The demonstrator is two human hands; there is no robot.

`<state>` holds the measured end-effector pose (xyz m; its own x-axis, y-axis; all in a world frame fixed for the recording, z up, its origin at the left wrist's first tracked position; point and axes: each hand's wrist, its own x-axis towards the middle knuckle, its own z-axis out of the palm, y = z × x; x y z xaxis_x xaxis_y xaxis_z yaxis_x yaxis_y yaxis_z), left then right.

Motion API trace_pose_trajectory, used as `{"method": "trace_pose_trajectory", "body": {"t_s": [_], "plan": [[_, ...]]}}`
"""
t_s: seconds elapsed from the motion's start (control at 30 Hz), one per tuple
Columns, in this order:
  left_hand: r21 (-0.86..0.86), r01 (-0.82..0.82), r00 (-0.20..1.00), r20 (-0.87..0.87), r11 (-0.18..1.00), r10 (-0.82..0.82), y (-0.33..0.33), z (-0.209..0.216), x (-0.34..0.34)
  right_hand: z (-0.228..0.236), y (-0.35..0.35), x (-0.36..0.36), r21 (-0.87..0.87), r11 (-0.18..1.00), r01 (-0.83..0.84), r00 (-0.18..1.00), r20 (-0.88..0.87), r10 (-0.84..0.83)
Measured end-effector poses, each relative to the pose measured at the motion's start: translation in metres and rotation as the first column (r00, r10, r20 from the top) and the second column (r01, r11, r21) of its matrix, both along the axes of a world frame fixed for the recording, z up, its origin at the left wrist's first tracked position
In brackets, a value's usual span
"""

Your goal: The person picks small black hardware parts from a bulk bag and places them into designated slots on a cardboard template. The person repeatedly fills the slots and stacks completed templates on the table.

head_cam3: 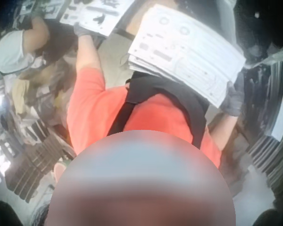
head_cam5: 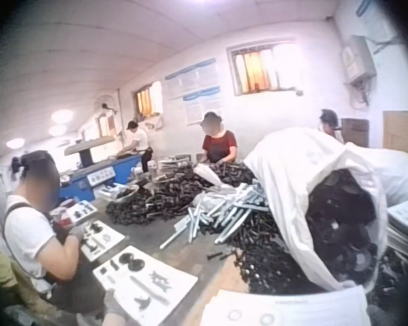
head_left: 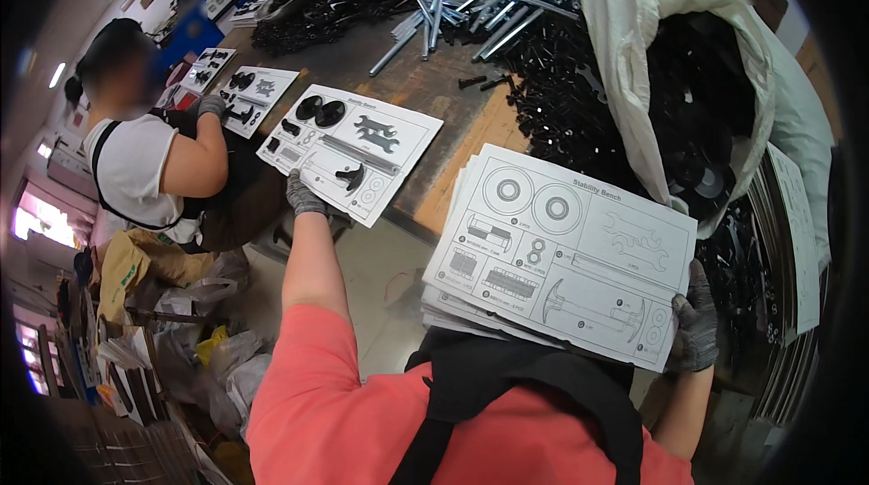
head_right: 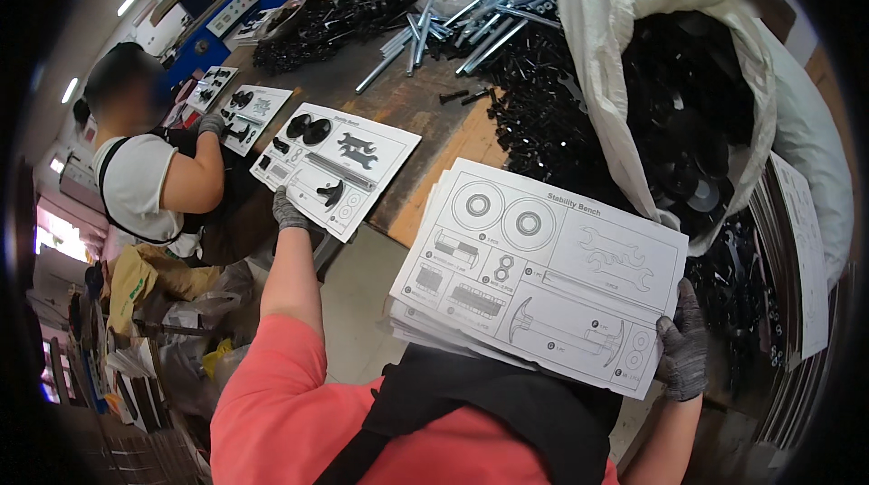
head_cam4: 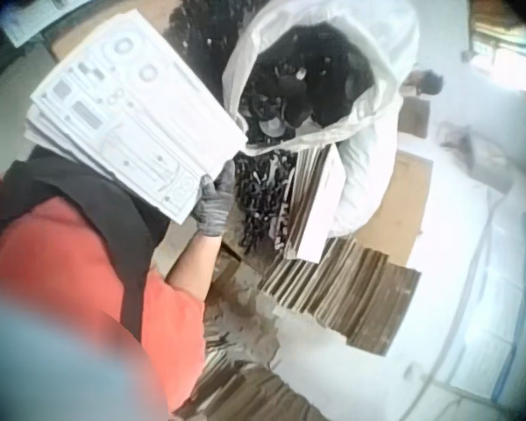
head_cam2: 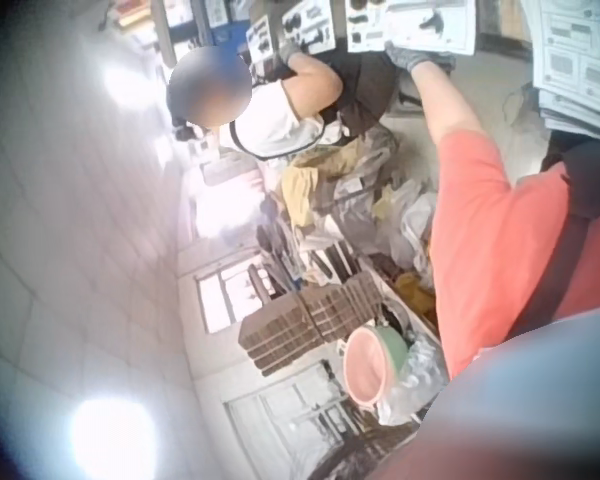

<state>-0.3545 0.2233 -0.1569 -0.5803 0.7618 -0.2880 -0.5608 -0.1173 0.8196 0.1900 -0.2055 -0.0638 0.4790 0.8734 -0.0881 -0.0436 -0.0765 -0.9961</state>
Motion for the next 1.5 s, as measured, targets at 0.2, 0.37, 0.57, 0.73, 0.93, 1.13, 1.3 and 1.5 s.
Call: {"method": "trace_pose_trajectory", "body": {"t_s": [0.2, 0.37, 0.57, 0.73, 0.93, 1.13, 1.3, 1.5], "plan": [[-0.029, 0.05, 0.998, 0.047, 0.998, -0.048, -0.014, 0.008, 0.015, -0.015, -0.006, 0.003, -0.26, 0.965, 0.024, 0.866, 0.488, 0.11], [0.099, 0.272, 0.955, 0.096, 0.957, -0.281, 0.01, -0.03, -0.034, -0.014, 0.003, 0.009, -0.388, 0.92, 0.053, 0.749, 0.625, 0.221], [0.247, -0.193, 0.933, -0.255, 0.95, 0.256, -0.022, 0.009, -0.013, 0.008, 0.022, -0.011, -0.225, 0.967, 0.119, 0.809, 0.586, 0.037], [0.497, 0.235, 0.672, -0.704, 0.835, 0.23, 0.006, 0.073, 0.056, 0.022, 0.066, -0.05, -0.212, 0.964, -0.162, 0.9, 0.368, 0.233], [-0.285, 0.189, -0.373, -0.906, 0.94, -0.2, 0.091, 0.1, 0.129, 0.008, 0.086, -0.057, -0.32, 0.894, -0.314, 0.924, 0.113, 0.365], [-0.653, -0.058, -0.38, -0.685, 0.755, -0.621, 0.147, 0.081, 0.167, -0.006, 0.081, -0.042, -0.313, 0.886, -0.343, 0.903, 0.149, 0.402], [-0.721, -0.139, -0.31, -0.62, 0.679, -0.721, 0.152, 0.085, 0.193, 0.005, 0.08, -0.045, -0.304, 0.89, -0.341, 0.896, 0.181, 0.406], [-0.623, -0.23, -0.549, -0.551, 0.748, -0.628, 0.151, 0.083, 0.211, 0.002, 0.082, -0.044, -0.334, 0.877, -0.347, 0.887, 0.188, 0.422]]}}
